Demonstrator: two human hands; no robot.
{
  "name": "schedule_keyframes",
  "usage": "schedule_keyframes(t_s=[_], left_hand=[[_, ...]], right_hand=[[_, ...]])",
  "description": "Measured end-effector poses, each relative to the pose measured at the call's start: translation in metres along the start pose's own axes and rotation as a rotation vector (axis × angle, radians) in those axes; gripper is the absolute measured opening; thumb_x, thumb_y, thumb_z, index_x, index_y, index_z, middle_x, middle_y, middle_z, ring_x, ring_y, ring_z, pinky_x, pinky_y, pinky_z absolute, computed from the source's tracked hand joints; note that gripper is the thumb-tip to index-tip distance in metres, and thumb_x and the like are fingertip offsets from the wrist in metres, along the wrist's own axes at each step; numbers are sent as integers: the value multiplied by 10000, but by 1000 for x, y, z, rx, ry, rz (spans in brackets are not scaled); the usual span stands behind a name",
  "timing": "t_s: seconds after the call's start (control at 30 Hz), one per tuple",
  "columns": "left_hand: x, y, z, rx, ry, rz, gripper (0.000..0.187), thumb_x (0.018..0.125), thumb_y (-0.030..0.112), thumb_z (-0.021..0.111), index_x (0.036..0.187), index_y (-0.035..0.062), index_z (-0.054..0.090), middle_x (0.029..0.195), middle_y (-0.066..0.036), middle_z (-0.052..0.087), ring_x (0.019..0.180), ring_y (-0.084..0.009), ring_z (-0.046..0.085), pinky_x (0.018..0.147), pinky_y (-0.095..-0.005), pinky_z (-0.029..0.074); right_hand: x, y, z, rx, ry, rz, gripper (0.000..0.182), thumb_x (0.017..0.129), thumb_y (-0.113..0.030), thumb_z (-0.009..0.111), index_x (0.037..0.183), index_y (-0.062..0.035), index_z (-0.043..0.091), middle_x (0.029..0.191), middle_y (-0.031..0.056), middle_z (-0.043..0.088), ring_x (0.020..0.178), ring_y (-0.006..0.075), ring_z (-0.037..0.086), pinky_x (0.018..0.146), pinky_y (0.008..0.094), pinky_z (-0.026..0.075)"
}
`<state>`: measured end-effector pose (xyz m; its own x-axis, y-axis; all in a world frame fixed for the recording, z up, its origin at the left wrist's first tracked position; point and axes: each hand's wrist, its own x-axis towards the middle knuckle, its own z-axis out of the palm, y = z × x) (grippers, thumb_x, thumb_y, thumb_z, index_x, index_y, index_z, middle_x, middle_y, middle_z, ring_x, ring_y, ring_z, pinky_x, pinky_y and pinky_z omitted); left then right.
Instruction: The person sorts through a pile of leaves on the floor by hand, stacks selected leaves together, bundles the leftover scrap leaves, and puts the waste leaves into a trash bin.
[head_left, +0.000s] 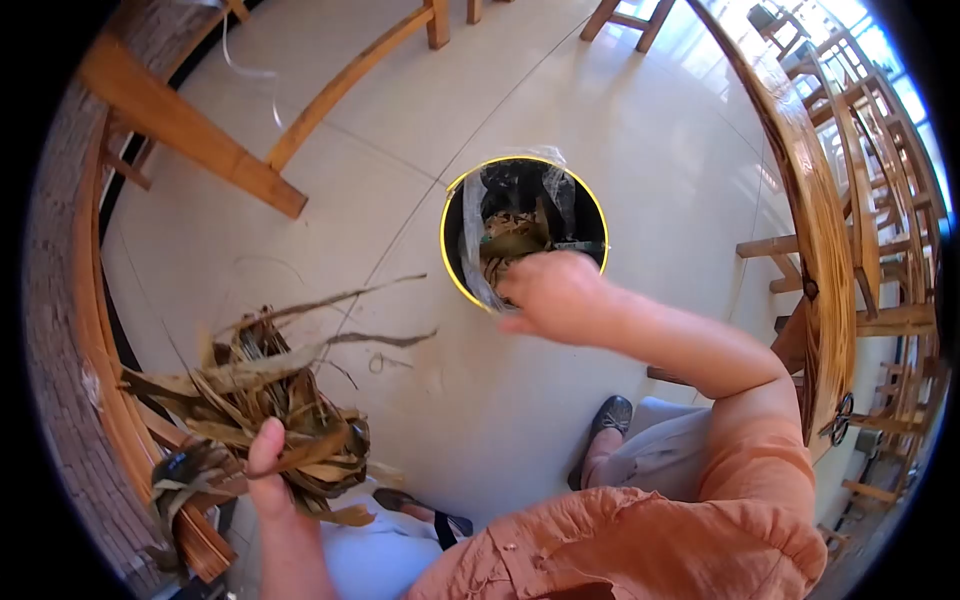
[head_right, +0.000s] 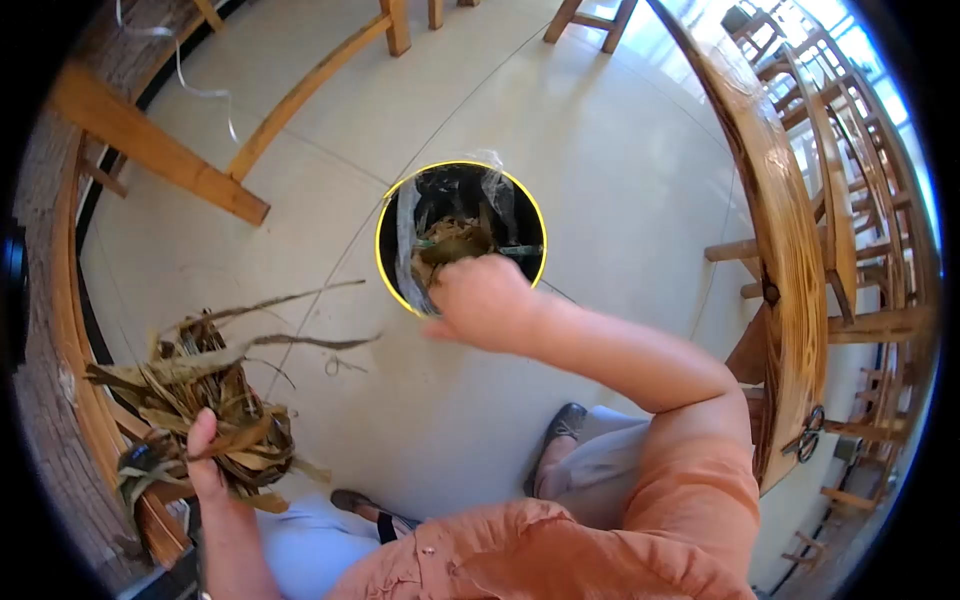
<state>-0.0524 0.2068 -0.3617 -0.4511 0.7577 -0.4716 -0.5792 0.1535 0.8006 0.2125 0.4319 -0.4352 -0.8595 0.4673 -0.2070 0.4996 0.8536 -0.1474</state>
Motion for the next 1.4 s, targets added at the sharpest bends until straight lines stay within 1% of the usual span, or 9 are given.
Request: schedule_keyframes(t_s=[0.1, 0.17, 0.3, 0.4, 0.5, 0.67, 0.87, 1.27, 1.4], left_hand=[[-3, 2, 7, 30, 88, 9, 470, 804, 304, 622, 1166, 20, 526, 1033, -119, 612, 924, -243, 598, 819, -374, 498], [0, 0, -2, 34, 112, 6, 462, 805, 304, 622, 1161, 23, 531, 1037, -116, 613, 922, -240, 600, 818, -373, 500], [-3, 2, 6, 64, 135, 1, 447, 812, 300, 616, 1156, 26, 537, 1050, -114, 613, 924, -240, 604, 823, -372, 502], [-4, 3, 4, 88, 171, -9, 486, 792, 297, 629, 1179, 26, 515, 1053, -110, 600, 944, -233, 590, 841, -359, 490], [-6, 4, 9, 86, 227, -10, 475, 800, 292, 621, 1178, 25, 517, 1054, -109, 600, 944, -232, 590, 839, -360, 491], [-1, 1, -2, 42, 126, -15, 448, 816, 271, 605, 1177, 20, 518, 1060, -114, 603, 950, -234, 591, 842, -368, 493], [-1, 0, 7, 61, 116, -11, 448, 821, 275, 609, 1179, 21, 521, 1059, -118, 610, 944, -240, 602, 841, -378, 498], [-9, 0, 22, 58, 113, 35, 408, 845, 283, 587, 1150, 16, 546, 1036, -117, 622, 927, -233, 609, 827, -363, 504], [-6, -1, 19, 41, 46, 69, 397, 854, 277, 574, 1148, 11, 548, 1036, -121, 623, 926, -232, 609, 824, -368, 505]], right_hand=[[8, 31, -36, -42, 374, -53, 167, 877, -276, 534, 884, -140, 632, 877, 65, 596, 798, 244, 617, 654, 374, 520], [25, 45, -53, 118, 213, 282, 149, 855, -182, 558, 951, -86, 619, 912, 93, 606, 858, 294, 603, 743, 393, 496], [63, 58, -1, 198, -134, -16, 329, 811, -214, 603, 1121, -107, 593, 1063, 129, 594, 942, 311, 601, 795, 404, 498], [74, 35, 45, -171, -296, 30, 572, 804, -197, 618, 1342, -201, 423, 1271, 132, 473, 1059, 331, 562, 831, 398, 493], [71, 45, 99, -309, -203, 73, 569, 833, -211, 582, 1364, -236, 379, 1250, 112, 475, 949, 336, 600, 819, 365, 511], [75, 66, 56, -127, -295, 72, 256, 835, -112, 517, 1059, -159, 632, 1068, 122, 582, 957, 288, 616, 753, 370, 527], [50, 82, -36, 179, -102, 202, 291, 762, 16, 521, 968, -138, 655, 995, 93, 581, 986, 287, 563, 806, 372, 475], [29, 78, -70, 253, 253, 97, 286, 725, 45, 509, 930, -97, 649, 954, 114, 587, 923, 312, 571, 786, 385, 471], [26, 55, -45, 303, 126, 6, 404, 810, -147, 591, 1211, -135, 539, 1053, 148, 584, 1033, 302, 557, 884, 397, 461]])
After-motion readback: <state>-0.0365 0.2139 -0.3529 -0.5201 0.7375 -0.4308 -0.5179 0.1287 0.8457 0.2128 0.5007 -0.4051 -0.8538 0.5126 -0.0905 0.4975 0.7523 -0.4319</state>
